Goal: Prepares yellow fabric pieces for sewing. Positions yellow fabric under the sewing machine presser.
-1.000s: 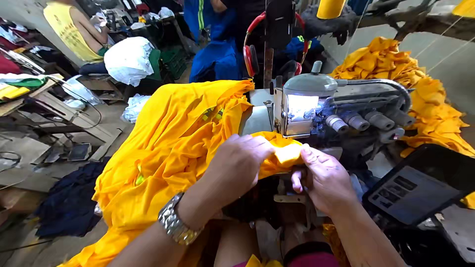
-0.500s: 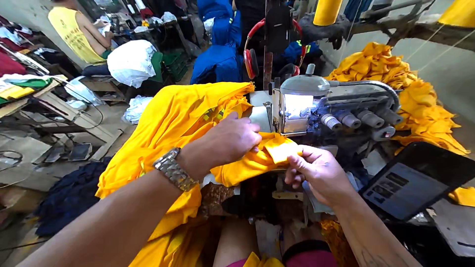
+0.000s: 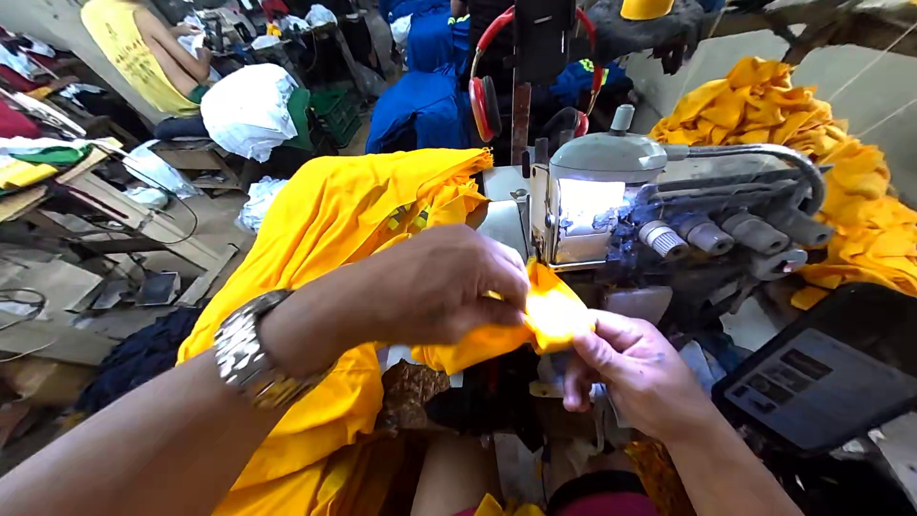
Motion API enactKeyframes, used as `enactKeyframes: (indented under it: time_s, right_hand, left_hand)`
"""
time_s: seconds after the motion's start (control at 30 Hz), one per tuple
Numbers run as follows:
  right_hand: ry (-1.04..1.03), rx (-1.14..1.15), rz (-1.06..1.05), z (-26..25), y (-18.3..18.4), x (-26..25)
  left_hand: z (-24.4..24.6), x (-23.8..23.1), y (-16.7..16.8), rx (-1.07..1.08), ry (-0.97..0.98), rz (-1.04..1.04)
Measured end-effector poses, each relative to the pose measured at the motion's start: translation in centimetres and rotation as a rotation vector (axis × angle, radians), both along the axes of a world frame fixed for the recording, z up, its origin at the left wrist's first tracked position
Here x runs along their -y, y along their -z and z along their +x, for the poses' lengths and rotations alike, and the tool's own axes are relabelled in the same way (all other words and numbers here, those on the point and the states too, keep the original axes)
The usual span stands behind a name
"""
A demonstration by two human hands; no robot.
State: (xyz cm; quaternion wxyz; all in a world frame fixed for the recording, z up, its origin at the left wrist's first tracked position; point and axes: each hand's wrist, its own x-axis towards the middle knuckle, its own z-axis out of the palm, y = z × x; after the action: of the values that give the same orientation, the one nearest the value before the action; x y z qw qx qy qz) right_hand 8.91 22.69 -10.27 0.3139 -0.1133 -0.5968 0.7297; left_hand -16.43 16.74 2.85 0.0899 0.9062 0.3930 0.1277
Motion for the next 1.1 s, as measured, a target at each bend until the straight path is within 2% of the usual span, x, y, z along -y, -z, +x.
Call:
enactKeyframes:
  time_s: [0.07, 0.13, 0.23, 0.3, 0.37, 0.4, 0.5, 0.57, 0.7, 0.77, 0.87, 1.0, 1.1]
  right_hand:
    - [0.096, -0.022, 0.104, 0.3, -0.7, -0.3]
    - [0.201, -0.026, 0.224, -0.1, -2.1, -0.5]
    - [0.136, 0.071, 0.309, -1.5, -3.6, -0.2]
    - [0.045, 0.165, 0.293, -1.1, -3.8, 0.3]
    - [0.006, 0.228, 0.282, -0.4, -3.8, 0.6]
    - [-0.002, 0.255, 0.287, -0.2, -3.7, 0.8]
    - [0.008, 0.287, 0.403, 0.2, -3.3, 1.6]
    - [0.001, 0.285, 0.414, 0.5, -2.9, 2.4]
    - [-0.014, 0.323, 0.469, 0.4, -1.8, 2.7]
    - [0.043, 0.330, 0.537, 0.2, -1.8, 1.7]
    - [0.124, 0.263, 0.507, -0.2, -3.0, 0.1]
    - [0.185, 0.170, 0.552, -0.4, -3.6, -0.7]
    - [0.227, 0.143, 0.553, -0.3, -3.4, -0.6]
  left_hand:
    - [0.9, 1.0, -0.9, 0.059, 0.047, -0.078]
    - [1.5, 1.5, -1.3, 0.024, 0.030, -0.096]
    - [2.7, 1.8, -1.9, 0.028, 0.072, -0.124]
    - [2.3, 1.8, -1.8, -0.126, 0.012, -0.096]
    - [1.7, 1.8, -1.5, -0.380, -0.099, -0.002]
    - [2.0, 1.8, -1.6, -0.438, -0.116, 0.053]
    - [4.6, 1.5, -2.4, -0.423, -0.100, 0.146]
    - [5.8, 0.6, -2.3, -0.446, -0.086, 0.054]
    - [7.0, -0.8, -1.6, -0.497, -0.039, -0.307]
    - [7.2, -1.3, -2.7, -0.602, -0.101, -0.300]
    - [7.2, -1.9, -4.1, -0.749, -0.134, -0.206]
    - [6.7, -1.6, -4.5, -0.695, -0.073, -0.205]
    - [6.4, -1.3, -4.4, -0.698, -0.115, -0.228]
